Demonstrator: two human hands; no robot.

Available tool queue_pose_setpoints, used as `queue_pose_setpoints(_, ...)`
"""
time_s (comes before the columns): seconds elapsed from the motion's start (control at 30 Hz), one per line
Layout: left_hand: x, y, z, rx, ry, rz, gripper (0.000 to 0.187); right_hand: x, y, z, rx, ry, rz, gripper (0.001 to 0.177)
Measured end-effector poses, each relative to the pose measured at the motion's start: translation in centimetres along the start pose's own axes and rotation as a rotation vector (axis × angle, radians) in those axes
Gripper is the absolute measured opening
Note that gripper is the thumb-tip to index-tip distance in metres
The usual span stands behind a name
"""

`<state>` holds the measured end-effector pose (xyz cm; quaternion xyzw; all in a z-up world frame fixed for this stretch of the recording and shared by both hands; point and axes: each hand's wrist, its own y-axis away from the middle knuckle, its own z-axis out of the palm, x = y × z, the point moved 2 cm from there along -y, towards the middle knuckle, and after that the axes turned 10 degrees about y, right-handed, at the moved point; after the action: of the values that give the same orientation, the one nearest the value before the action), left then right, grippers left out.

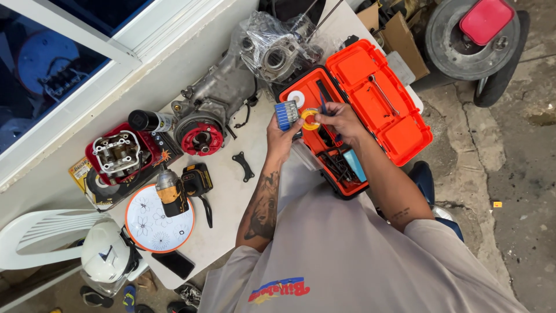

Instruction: The recorder organizes mechanical bits and tools inside an orange toolbox near scooter engine parts.

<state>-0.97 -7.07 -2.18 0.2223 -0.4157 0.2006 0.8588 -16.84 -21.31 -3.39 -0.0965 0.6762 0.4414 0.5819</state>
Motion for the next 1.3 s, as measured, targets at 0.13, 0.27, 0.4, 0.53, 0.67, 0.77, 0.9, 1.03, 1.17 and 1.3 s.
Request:
queue_pose_setpoints(0.13,1.0,0.6,0.3,0.122,0.002,-0.131,0.037,-3.3,-0.5,0.4,0.167,0.109,-0.105,0.023)
queue_pose_setpoints(0.27,0.8,1.3,-1.9,0.208,0.101,-0.152,0.034,-4.4,-2.4,-0.3,0.380,0.399,-0.233,0.032)
queue_pose_setpoints(0.4,0.5,2.1,-3.8,0.247,0.159,-0.189,0.031,-7.5,-0.6,0.7,0.658,1.023,-0.599,0.045)
queue_pose_setpoints(0.53,0.3,3.0,-6.0,0.304,0.200,-0.193,0.031,-6.5,2.4,1.3,0.528,1.123,-0.439,0.045)
queue_pose_setpoints(0.67,-0.1,4.0,-8.5,0.371,0.246,-0.183,0.034,-3.9,4.9,2.4,0.355,1.401,-0.202,0.053)
queue_pose_setpoints(0.77,-0.2,4.7,-10.3,0.403,0.290,-0.167,0.035,-1.1,4.6,2.0,0.273,1.543,-0.172,0.048)
queue_pose_setpoints(0.9,0.4,6.2,-12.1,0.469,0.344,-0.127,0.033,0.1,4.2,1.0,0.219,1.496,-0.234,0.044)
queue_pose_setpoints(1.03,1.1,7.7,-13.4,0.498,0.378,-0.095,0.033,-0.9,5.0,0.7,0.288,1.388,-0.340,0.043)
queue_pose_setpoints(1.17,1.7,9.2,-13.8,0.520,0.412,-0.075,0.033,-2.7,5.7,1.1,0.231,1.370,-0.396,0.042)
queue_pose_setpoints(1.3,2.2,10.8,-13.9,0.538,0.447,-0.040,0.035,-2.8,5.3,2.0,0.147,1.435,-0.419,0.040)
